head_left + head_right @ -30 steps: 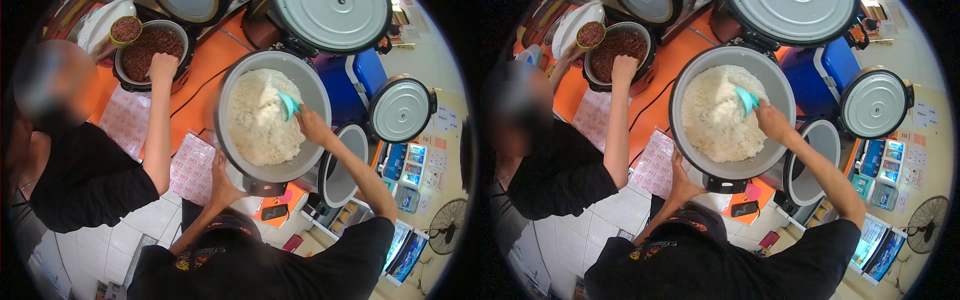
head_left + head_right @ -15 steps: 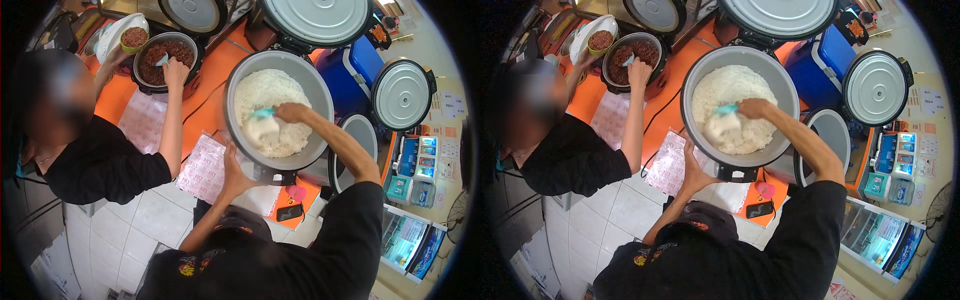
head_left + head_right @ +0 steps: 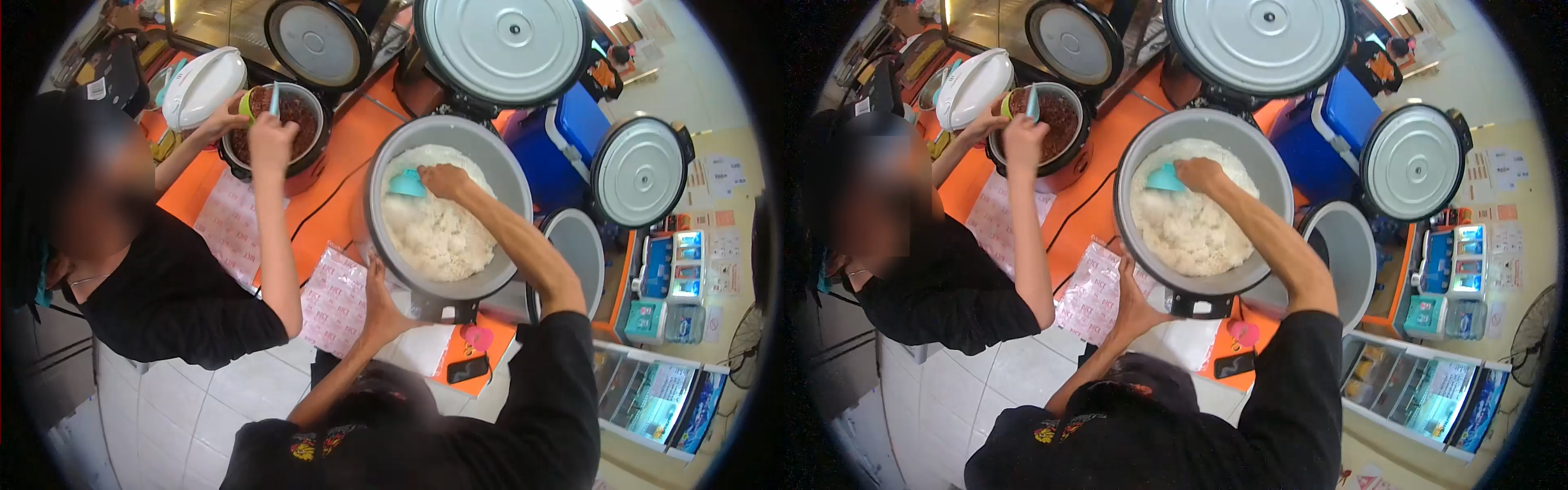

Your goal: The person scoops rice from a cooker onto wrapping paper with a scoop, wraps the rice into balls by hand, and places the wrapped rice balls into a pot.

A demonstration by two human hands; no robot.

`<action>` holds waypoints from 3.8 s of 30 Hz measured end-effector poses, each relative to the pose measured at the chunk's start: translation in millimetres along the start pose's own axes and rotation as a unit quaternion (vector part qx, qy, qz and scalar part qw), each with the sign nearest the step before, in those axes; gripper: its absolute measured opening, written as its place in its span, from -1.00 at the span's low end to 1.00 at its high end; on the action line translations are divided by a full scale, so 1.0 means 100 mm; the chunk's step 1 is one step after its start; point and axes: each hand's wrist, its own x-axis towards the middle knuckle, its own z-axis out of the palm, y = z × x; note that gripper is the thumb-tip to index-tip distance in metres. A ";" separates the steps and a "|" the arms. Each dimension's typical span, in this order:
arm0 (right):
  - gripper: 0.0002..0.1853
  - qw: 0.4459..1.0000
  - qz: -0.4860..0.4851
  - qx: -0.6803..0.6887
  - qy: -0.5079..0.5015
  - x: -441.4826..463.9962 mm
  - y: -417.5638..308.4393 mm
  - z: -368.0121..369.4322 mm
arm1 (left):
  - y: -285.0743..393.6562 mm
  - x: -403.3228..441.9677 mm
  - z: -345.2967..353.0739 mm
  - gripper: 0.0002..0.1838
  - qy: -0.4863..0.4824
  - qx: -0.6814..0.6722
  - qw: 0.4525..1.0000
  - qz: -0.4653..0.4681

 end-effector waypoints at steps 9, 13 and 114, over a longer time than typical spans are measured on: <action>-0.63 0.994 0.099 0.011 0.051 -1.20 0.02 -0.20 | -0.10 -0.03 -0.02 0.65 -0.003 -0.006 1.000 0.005; -0.67 0.958 0.260 0.112 0.052 -0.56 0.60 0.13 | -0.05 -0.02 -0.05 0.62 -0.011 0.009 1.000 0.021; -0.52 0.930 -0.114 0.296 -0.184 -1.26 -0.08 0.43 | -0.02 -0.37 0.27 0.31 0.022 -0.014 1.000 -0.004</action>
